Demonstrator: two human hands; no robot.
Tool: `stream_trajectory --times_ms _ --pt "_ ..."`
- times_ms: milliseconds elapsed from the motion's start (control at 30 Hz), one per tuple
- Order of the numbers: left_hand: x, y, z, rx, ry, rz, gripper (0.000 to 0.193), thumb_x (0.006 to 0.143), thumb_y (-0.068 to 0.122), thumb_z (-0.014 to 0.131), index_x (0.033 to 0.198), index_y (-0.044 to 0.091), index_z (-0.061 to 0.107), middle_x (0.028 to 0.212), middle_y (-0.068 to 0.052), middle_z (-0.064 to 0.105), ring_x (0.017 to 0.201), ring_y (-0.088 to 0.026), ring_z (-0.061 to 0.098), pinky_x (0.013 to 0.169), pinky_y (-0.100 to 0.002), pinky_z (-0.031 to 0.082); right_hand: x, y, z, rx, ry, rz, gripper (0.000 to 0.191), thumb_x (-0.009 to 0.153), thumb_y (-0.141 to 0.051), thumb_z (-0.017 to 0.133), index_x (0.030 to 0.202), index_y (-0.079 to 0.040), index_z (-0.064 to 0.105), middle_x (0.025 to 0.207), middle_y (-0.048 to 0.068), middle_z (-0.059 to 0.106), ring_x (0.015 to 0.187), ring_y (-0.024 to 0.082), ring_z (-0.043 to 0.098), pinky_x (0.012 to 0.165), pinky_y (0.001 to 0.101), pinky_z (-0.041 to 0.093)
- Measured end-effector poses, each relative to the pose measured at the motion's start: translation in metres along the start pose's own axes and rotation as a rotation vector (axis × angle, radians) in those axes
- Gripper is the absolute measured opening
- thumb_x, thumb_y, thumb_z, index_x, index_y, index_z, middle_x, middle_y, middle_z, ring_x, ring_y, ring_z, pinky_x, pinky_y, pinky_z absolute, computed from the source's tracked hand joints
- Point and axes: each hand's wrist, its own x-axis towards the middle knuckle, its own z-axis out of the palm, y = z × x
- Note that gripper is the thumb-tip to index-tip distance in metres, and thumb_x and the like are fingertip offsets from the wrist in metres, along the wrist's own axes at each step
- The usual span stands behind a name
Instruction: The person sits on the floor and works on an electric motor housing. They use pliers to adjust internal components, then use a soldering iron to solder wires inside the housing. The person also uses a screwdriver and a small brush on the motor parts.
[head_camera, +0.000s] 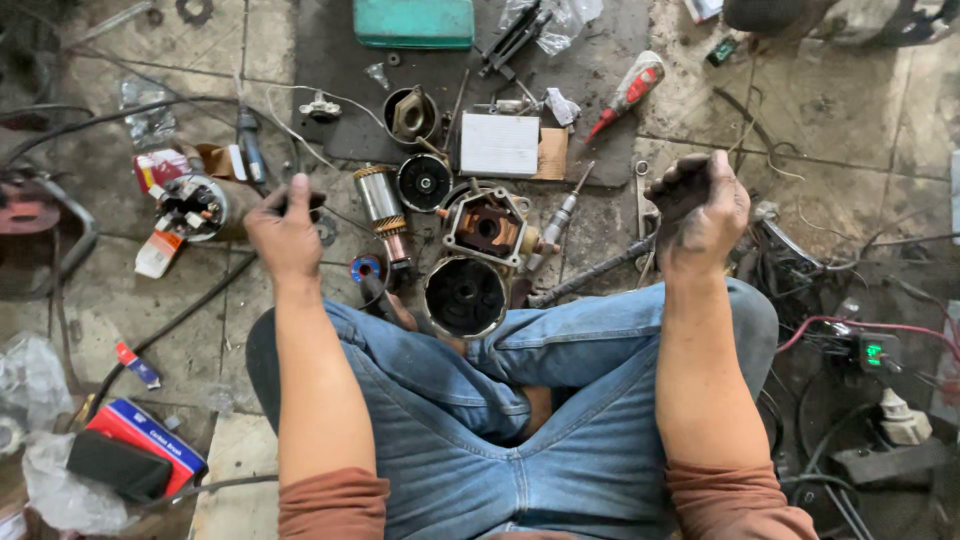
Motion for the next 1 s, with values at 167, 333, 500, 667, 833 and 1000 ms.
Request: stream_trajectory --times_ms 167,333,500,667,833,1000 --pt "-0.008 0.011 -0.004 0.12 -0.03 0.125 0.029 0.103 0.024 0.071 0.095 -0.004 0.075 0.078 -0.005 0.071 0.072 -0.01 0.059 0.069 -0.029 0.05 -0.016 0.018 0.021 -0.22 -0.176 0.006 0.028 0.111 -0.022 0.057 0.096 0.0 0.067 0.085 0.01 0.067 0.073 0.02 0.066 0.07 0.0365 0.058" --pt "-0.004 0.015 -0.041 -0.141 0.158 0.098 0.026 0.102 0.021 0.068 0.092 -0.003 0.072 0.081 0.0 0.071 0.074 -0.008 0.062 0.07 -0.027 0.051 -0.04 0.033 0.039 -0.489 -0.42 -0.103 0.031 0.117 -0.018 0.053 0.103 0.005 0.067 0.091 0.01 0.069 0.08 0.017 0.067 0.079 0.0311 0.057" --pt "0.005 0.007 -0.059 -0.326 0.295 0.034 0.024 0.103 0.019 0.068 0.094 -0.003 0.073 0.082 0.001 0.068 0.073 -0.007 0.058 0.068 -0.026 0.048 -0.053 0.046 0.052 -0.619 -0.505 -0.18 0.029 0.117 -0.016 0.053 0.106 0.006 0.067 0.094 0.009 0.069 0.084 0.015 0.066 0.082 0.0286 0.055" --pt "0.008 -0.001 -0.054 -0.356 0.236 0.042 0.026 0.098 0.023 0.071 0.098 -0.002 0.076 0.083 -0.001 0.072 0.074 -0.008 0.063 0.069 -0.025 0.052 -0.066 0.061 0.06 -0.78 -0.591 -0.329 0.025 0.114 -0.013 0.055 0.11 0.008 0.068 0.1 0.008 0.069 0.092 0.011 0.06 0.084 0.0258 0.047" --pt "0.012 -0.006 -0.057 -0.441 0.198 -0.103 0.039 0.102 0.034 0.063 0.093 -0.001 0.078 0.081 -0.002 0.075 0.073 -0.009 0.068 0.068 -0.025 0.052 -0.076 0.069 0.069 -0.734 -0.509 -0.248 0.03 0.115 -0.015 0.049 0.107 0.006 0.069 0.097 0.003 0.068 0.087 0.008 0.058 0.079 0.0239 0.046" --pt "0.015 -0.018 -0.057 -0.4 0.123 -0.076 0.036 0.101 0.032 0.069 0.095 -0.002 0.077 0.083 -0.002 0.074 0.074 -0.009 0.066 0.071 -0.026 0.052 -0.084 0.068 0.071 -0.72 -0.434 -0.205 0.031 0.117 -0.015 0.05 0.106 0.006 0.071 0.089 0.001 0.063 0.075 0.004 0.047 0.067 0.0212 0.036"
